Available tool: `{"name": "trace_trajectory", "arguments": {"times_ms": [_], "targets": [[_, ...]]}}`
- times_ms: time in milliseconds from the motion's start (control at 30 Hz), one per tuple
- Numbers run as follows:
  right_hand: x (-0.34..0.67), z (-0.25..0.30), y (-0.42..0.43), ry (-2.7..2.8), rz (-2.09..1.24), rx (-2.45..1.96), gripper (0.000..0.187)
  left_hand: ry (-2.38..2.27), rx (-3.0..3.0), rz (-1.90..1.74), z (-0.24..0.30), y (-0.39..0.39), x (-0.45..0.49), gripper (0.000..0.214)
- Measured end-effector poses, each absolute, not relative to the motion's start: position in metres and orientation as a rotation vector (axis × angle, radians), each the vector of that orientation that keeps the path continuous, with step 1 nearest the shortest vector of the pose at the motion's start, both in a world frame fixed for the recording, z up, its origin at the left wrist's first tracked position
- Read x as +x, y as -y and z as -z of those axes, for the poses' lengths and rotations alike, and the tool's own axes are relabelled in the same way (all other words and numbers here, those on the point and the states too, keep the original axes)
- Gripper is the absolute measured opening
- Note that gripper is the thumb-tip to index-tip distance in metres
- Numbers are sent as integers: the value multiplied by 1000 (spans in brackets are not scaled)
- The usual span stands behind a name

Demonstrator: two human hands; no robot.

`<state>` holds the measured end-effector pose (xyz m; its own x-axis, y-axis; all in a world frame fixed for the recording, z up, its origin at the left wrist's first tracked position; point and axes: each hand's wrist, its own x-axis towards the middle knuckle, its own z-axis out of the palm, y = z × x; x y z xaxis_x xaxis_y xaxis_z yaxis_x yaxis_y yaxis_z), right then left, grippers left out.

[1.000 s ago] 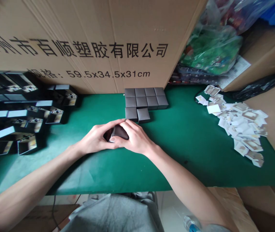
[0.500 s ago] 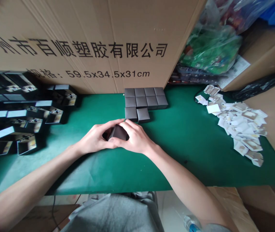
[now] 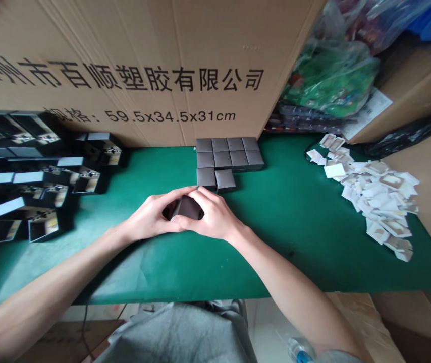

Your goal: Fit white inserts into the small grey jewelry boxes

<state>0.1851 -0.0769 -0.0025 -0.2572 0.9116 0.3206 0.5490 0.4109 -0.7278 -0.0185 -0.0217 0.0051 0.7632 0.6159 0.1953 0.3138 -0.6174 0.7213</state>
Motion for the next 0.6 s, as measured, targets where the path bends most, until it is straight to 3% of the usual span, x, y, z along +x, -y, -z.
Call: {"name": "trace_trajectory", "arguments": {"times_ms": [600], "targets": [[186, 1, 77, 1935, -635, -1244, 46, -689, 2260, -557, -6, 22, -18, 81]]}}
